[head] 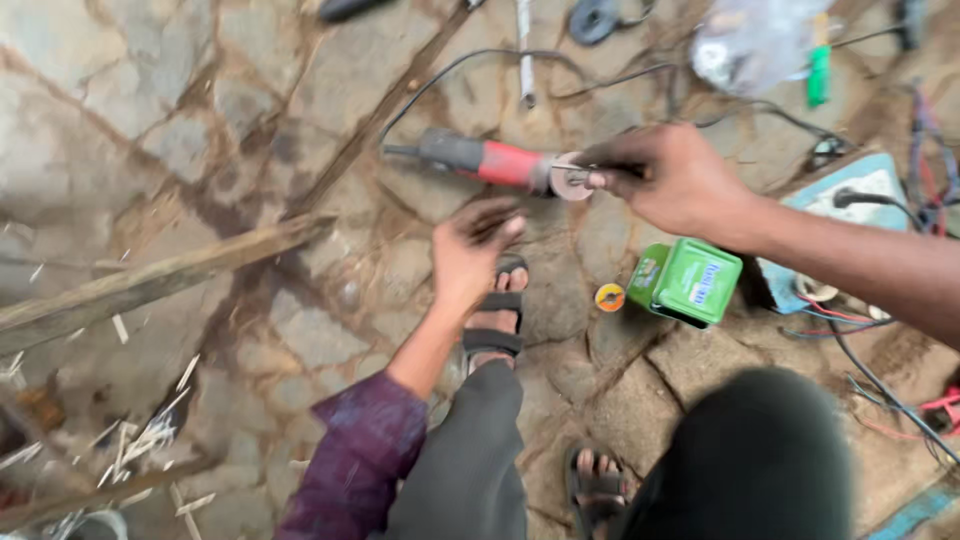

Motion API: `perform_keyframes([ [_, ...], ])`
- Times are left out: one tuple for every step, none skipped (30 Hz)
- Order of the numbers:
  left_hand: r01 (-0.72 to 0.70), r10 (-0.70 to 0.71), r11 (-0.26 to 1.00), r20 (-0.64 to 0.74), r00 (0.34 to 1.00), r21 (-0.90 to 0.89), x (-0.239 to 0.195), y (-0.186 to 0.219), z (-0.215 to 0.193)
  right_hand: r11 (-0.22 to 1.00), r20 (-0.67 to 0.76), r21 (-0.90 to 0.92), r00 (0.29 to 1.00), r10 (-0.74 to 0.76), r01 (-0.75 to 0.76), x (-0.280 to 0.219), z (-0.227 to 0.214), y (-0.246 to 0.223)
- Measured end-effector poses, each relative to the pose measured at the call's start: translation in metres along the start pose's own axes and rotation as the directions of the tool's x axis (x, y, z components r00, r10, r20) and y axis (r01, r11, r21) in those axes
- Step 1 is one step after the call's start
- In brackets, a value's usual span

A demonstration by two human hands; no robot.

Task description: The person cleans and reassembles mechanical components on the ground, using an angle grinder and pliers.

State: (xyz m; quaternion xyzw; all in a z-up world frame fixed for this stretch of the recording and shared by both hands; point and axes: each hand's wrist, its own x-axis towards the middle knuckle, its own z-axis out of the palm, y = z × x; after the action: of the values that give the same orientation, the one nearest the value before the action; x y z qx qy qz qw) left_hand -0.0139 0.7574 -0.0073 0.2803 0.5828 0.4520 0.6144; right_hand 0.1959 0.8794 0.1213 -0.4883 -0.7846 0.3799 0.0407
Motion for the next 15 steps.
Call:
perform_keyframes([
  [-0.008,0.008,0.995,0.007,1.000,-0.100,0.017,-0.003,0.007,0.999,-0.030,0.027,0.999,0.044,-0.043,0.011,0.000,-0.003],
  [-0.015,0.019,0.980,0.016,1.000,-0.199,0.035,-0.002,0.012,0.995,-0.058,0.056,0.994,0.088,-0.085,0.014,0.007,-0.006],
  [-0.036,0.037,0.975,-0.001,0.999,-0.219,0.047,0.001,0.015,0.985,-0.067,0.098,0.987,0.148,-0.141,0.014,0.019,-0.004],
  [-0.058,0.055,0.969,-0.018,0.998,-0.239,0.061,0.004,0.018,0.948,-0.109,0.289,0.979,0.174,-0.137,0.021,0.030,0.007],
  [-0.034,0.033,0.965,-0.008,0.999,-0.259,0.055,-0.002,0.020,0.862,-0.129,0.479,0.959,0.254,-0.164,0.008,0.053,0.018],
  [-0.014,0.019,0.965,0.019,1.000,-0.264,0.050,-0.008,0.019,0.741,-0.136,0.649,0.932,0.337,-0.174,-0.005,0.077,0.028],
  [-0.010,0.024,0.961,0.045,0.999,-0.278,0.052,-0.009,0.020,0.727,-0.178,0.669,0.917,0.358,-0.154,-0.013,0.092,0.037],
  [-0.006,0.028,0.956,0.071,0.997,-0.292,0.052,-0.009,0.022,0.714,-0.219,0.687,0.899,0.379,-0.134,-0.019,0.105,0.042],
  [0.004,0.022,0.957,0.085,0.996,-0.292,0.050,-0.007,0.024,0.699,-0.255,0.706,0.881,0.398,-0.111,-0.022,0.112,0.044],
  [0.014,0.016,0.957,0.100,0.995,-0.291,0.047,-0.004,0.027,0.697,-0.267,0.706,0.862,0.430,-0.129,-0.026,0.115,0.043],
  [0.027,0.010,0.956,0.126,0.992,-0.292,0.046,-0.002,0.031,0.695,-0.287,0.704,0.836,0.469,-0.148,-0.030,0.115,0.041],
  [0.033,0.011,0.948,0.138,0.990,-0.316,0.044,-0.001,0.036,0.692,-0.306,0.702,0.807,0.506,-0.168,-0.035,0.112,0.038],
  [0.025,0.027,0.939,0.146,0.989,-0.343,0.042,0.000,0.040,0.732,-0.329,0.667,0.827,0.455,-0.138,-0.040,0.109,0.035],
  [0.017,0.043,0.929,0.154,0.987,-0.369,0.039,-0.001,0.044,0.769,-0.349,0.630,0.846,0.403,-0.107,-0.045,0.105,0.032],
  [0.013,0.049,0.930,0.158,0.986,-0.368,0.038,-0.002,0.046,0.801,-0.362,0.594,0.867,0.343,-0.069,-0.048,0.103,0.031],
])
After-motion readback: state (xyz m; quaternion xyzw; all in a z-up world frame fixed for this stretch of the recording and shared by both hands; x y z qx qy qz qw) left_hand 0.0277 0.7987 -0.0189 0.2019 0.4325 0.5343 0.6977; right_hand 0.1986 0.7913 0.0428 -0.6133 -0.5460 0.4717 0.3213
